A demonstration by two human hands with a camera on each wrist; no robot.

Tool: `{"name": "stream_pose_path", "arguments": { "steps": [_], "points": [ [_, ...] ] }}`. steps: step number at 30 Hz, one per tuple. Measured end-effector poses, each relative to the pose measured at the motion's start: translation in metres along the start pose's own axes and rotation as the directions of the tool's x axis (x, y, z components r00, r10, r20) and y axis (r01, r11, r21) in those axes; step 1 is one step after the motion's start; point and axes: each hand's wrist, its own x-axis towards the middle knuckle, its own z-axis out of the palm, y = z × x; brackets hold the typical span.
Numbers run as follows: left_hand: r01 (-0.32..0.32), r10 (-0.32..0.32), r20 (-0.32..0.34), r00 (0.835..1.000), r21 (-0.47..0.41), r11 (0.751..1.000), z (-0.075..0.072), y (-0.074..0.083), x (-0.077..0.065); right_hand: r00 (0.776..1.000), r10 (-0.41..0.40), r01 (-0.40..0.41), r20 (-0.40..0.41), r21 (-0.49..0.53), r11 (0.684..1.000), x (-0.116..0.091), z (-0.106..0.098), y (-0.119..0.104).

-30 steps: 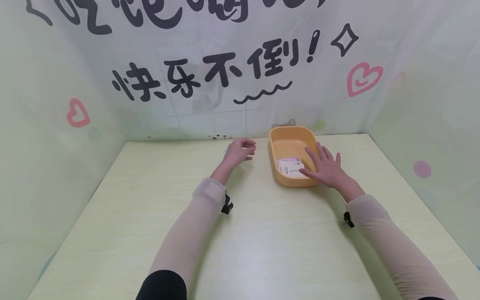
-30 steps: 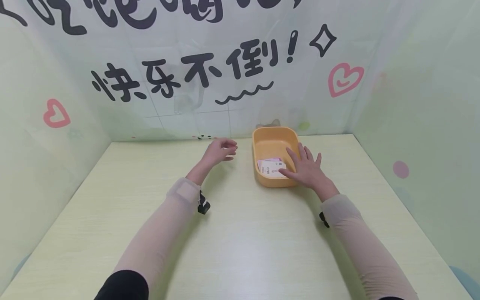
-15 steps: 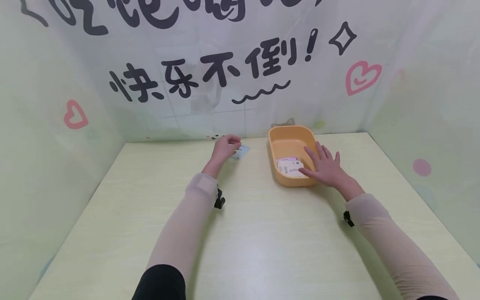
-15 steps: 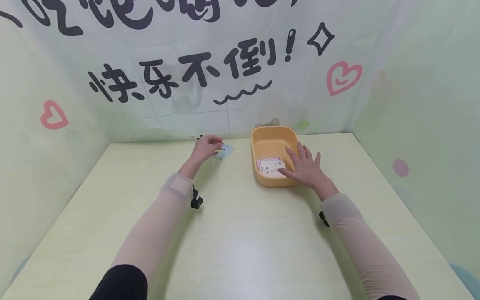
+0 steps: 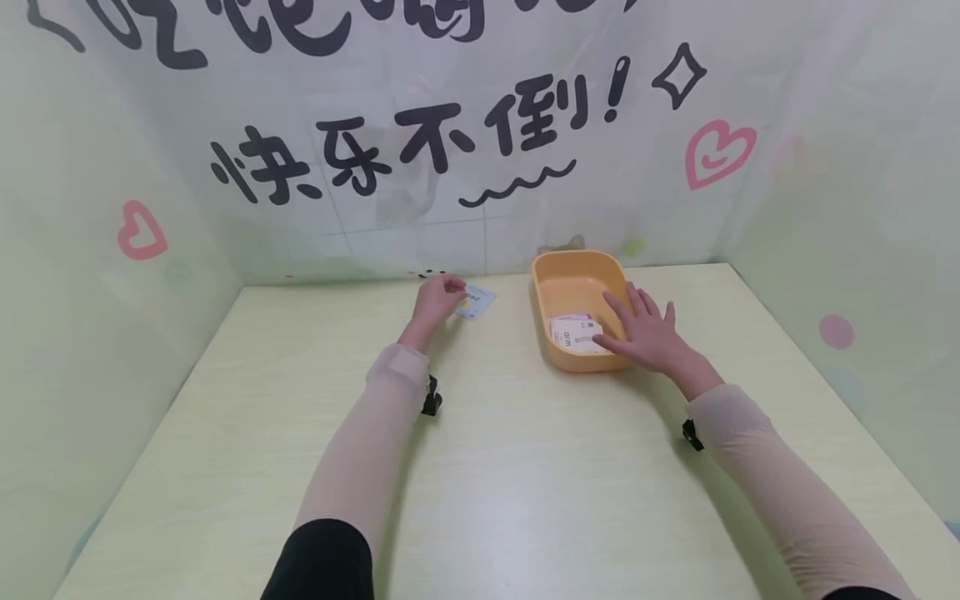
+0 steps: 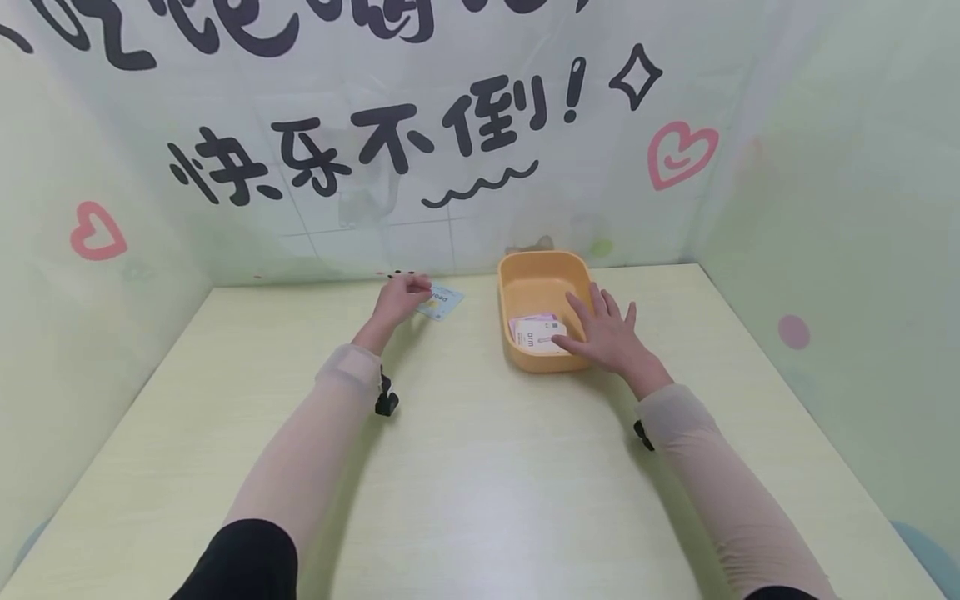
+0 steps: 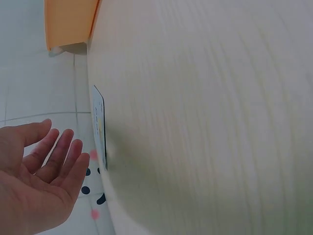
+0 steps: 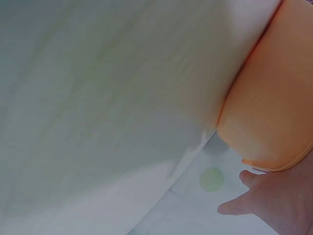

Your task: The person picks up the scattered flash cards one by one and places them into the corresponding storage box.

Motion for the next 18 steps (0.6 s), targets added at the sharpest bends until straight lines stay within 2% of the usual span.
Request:
{"name": "stream_pose_path", "arguments": {
  "steps": [4, 10, 18],
  "points": [
    [0.015, -0.021, 0.059, 0.998, 0.090, 0.996, -0.001, -0.004, -0.003, 1.000, 0.000, 0.000, 0.001, -0.006, 1.000, 0.001, 0.001, -0.001],
    [0.011, -0.046, 0.169, 0.985, 0.204, 0.979, -0.002, -0.007, -0.008, 1.000, 0.003, -0.003, 0.002, -0.007, 1.000, 0.001, 0.001, 0.000],
    [-0.015, -0.043, 0.174, 0.984, 0.316, 0.949, 0.001, -0.005, -0.013, 1.000, 0.003, -0.003, 0.006, -0.002, 1.000, 0.001, 0.001, -0.001]
  ]
}}
